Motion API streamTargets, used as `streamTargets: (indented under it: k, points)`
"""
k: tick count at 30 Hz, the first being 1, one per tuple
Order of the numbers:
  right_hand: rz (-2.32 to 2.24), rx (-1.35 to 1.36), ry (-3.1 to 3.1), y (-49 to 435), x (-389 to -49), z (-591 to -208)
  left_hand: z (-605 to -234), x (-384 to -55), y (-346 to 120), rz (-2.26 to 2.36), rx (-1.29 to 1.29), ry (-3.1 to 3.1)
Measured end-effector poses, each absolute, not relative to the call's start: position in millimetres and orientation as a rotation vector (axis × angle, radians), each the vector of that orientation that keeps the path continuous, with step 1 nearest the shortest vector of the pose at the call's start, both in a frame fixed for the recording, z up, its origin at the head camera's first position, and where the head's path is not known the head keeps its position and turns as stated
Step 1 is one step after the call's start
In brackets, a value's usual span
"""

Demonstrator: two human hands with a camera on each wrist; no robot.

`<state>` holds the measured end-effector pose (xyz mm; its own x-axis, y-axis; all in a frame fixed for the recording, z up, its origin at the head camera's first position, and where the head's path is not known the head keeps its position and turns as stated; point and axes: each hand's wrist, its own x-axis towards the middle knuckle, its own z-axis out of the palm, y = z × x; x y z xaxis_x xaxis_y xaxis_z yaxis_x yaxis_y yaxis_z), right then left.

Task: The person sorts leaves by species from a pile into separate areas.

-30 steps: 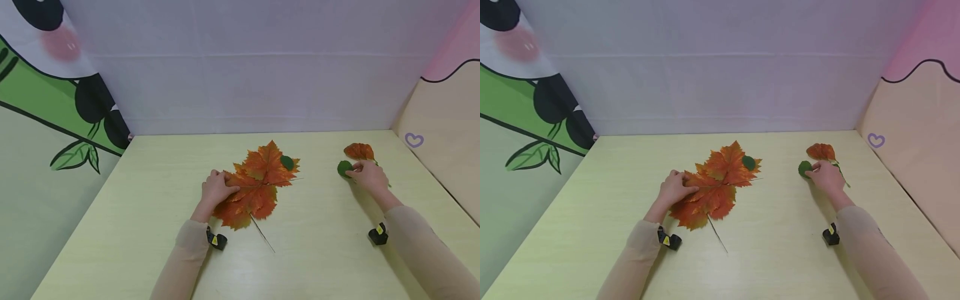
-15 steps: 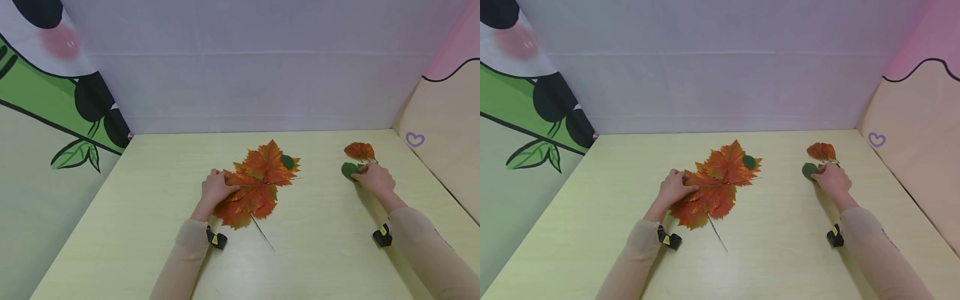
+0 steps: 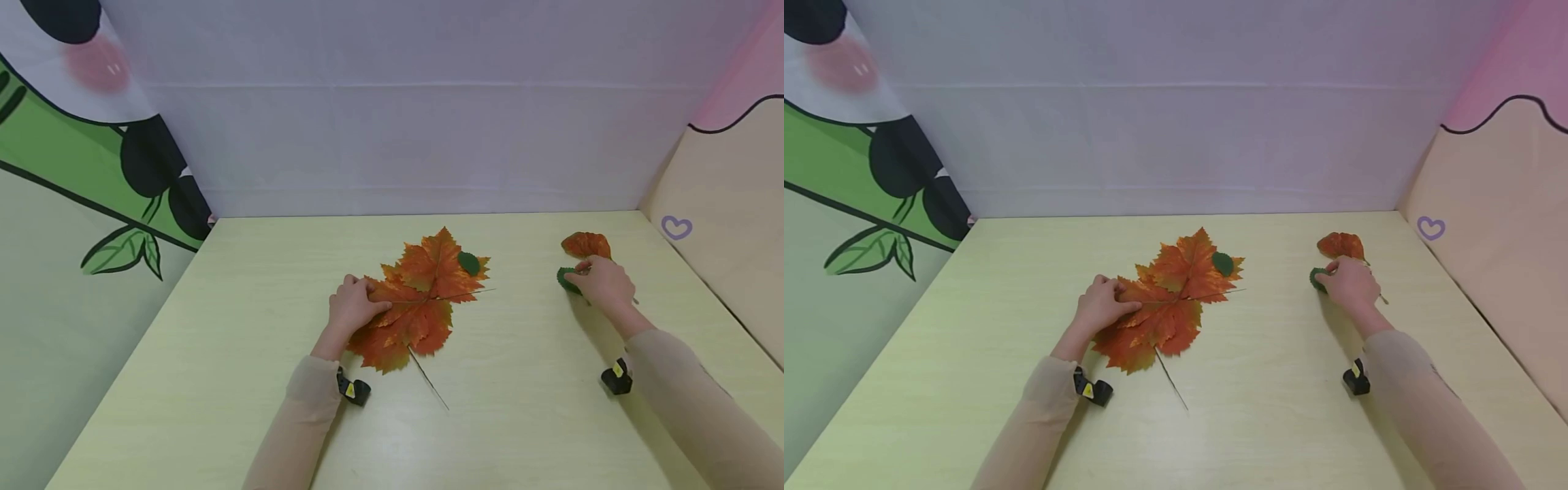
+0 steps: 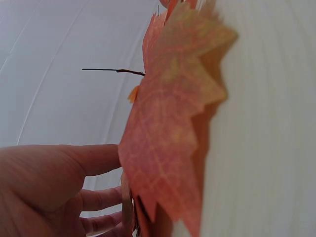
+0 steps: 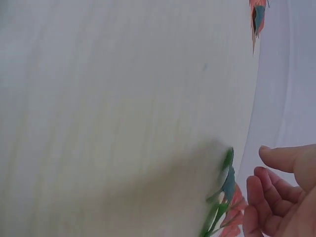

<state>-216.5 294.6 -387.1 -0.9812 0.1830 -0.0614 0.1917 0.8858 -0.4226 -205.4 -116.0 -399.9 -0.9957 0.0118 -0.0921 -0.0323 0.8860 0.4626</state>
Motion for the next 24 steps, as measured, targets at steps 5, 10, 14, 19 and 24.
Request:
streamTargets:
  k: [5, 10, 14, 19, 24]
  points:
    - [-0.707, 0.206, 3.059, 270, -225, -382, -400, -205, -116, 0.746, -0.014, 2.960]
    - [-0.744, 0.140, 3.032, 242, -238, -381, -399, -204, -116, 0.737, -0.012, 2.964]
    - [-0.809, 0.059, 2.984, 215, -247, -380, -398, -203, -117, 0.732, -0.012, 2.962]
    - [-0.848, -0.014, 2.949, 185, -257, -378, -396, -203, -117, 0.745, -0.014, 2.962]
    - [-0.777, 0.018, 2.906, 174, -263, -382, -397, -203, -117, 0.754, -0.008, 2.955]
